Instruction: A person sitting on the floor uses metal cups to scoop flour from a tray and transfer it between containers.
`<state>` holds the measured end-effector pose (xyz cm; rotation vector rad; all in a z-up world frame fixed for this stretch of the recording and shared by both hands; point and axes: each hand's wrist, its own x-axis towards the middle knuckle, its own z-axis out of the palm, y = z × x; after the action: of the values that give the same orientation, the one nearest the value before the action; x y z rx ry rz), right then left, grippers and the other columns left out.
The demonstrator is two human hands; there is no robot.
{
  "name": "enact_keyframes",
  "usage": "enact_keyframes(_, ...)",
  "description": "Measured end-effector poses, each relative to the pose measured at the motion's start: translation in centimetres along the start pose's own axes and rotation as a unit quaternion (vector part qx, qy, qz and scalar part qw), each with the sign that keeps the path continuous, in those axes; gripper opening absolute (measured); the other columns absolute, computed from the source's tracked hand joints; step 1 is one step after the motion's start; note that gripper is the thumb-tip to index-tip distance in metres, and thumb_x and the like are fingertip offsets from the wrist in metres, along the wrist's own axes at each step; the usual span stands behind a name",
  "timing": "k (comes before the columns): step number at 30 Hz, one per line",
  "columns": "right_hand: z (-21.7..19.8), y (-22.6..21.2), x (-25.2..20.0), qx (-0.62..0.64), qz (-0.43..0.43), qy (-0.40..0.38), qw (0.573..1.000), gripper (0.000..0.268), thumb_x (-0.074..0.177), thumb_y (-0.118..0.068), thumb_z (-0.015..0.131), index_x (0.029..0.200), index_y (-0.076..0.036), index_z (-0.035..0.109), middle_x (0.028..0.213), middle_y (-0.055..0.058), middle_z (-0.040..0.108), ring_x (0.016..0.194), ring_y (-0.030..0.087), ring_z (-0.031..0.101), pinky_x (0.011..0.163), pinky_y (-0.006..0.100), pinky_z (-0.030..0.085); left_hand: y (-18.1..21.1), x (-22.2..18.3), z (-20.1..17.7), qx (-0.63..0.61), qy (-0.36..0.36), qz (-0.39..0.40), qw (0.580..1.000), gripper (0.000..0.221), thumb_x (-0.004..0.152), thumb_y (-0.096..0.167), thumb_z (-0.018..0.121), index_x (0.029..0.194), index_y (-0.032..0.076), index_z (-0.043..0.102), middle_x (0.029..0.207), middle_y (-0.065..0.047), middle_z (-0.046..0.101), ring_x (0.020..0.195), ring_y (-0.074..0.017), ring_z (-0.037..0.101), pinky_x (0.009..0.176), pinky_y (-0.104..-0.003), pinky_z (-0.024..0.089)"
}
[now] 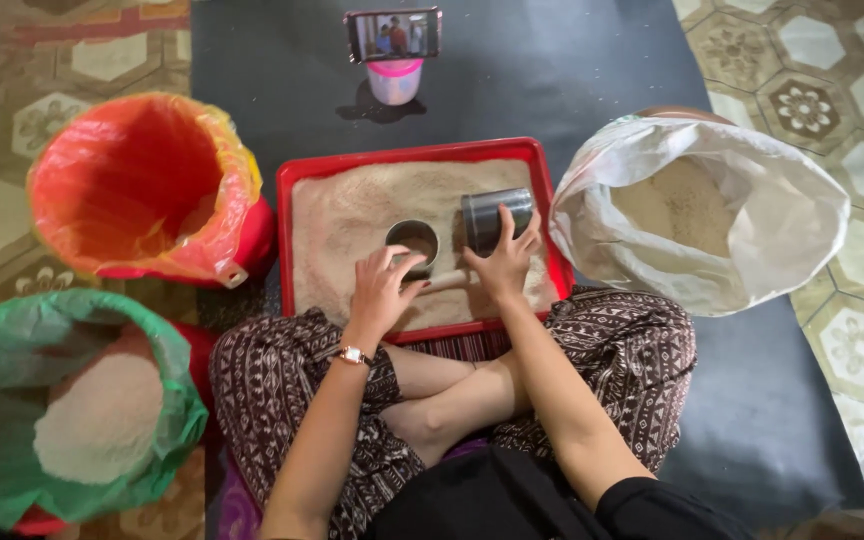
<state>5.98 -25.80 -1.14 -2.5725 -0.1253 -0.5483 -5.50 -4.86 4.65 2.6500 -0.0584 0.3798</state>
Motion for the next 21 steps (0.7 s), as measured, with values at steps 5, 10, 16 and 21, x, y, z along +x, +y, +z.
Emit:
enact_keyframes(5, -0.2, -0.2, 0.1, 0.007, 0.0, 0.011, 1.0, 0.111, 0.05, -0.044, 0.092, 0.149, -0.029, 0.044, 0.156, 0.027, 0.022, 0.131, 0.049, 0.038, 0.085, 0.06, 0.057, -2.0, -0.8, 3.2, 0.074, 0.001, 0.008, 0.997, 0.02, 0.088, 0.035, 0.074, 0.107, 0.029, 0.074, 0.107, 0.0, 0.063, 0.1, -0.0237, 0.065, 0.086, -0.042, 0.05)
enact_keyframes(10, 0.1, 0.2, 0.0, -0.001, 0.005, 0.016, 1.0, 0.112, 0.049, -0.043, 0.091, 0.15, -0.029, 0.044, 0.156, 0.028, 0.023, 0.132, 0.05, 0.039, 0.09, 0.06, 0.055, -1.4, -1.4, 0.7, 0.063, 0.041, 0.002, 0.997, 0.014, 0.094, 0.028, 0.07, 0.106, 0.021, 0.075, 0.101, -0.009, 0.074, 0.098, -0.0288, 0.073, 0.087, -0.041, 0.055)
enact_keyframes(16, -0.8, -0.5, 0.2, 0.019, 0.016, 0.006, 1.0, 0.112, 0.048, -0.044, 0.093, 0.148, -0.028, 0.047, 0.155, 0.03, 0.024, 0.131, 0.049, 0.04, 0.095, 0.057, 0.052, -2.2, -6.1, -7.9, -0.094, 0.203, -0.051, 0.973, 0.015, 0.095, 0.017, 0.078, 0.105, 0.008, 0.072, 0.094, -0.011, 0.067, 0.092, -0.0321, 0.067, 0.086, -0.04, 0.053)
enact_keyframes(21, -0.2, -0.4, 0.1, 0.006, 0.018, 0.0, 1.0, 0.111, 0.049, -0.046, 0.092, 0.149, -0.03, 0.046, 0.155, 0.029, 0.026, 0.133, 0.048, 0.04, 0.096, 0.055, 0.052, -3.2, -11.2, -15.5, -0.236, 0.304, -0.103, 0.917, 0.019, 0.101, -0.008, 0.063, 0.119, -0.01, 0.058, 0.108, -0.018, 0.06, 0.091, -0.0269, 0.056, 0.084, -0.038, 0.048)
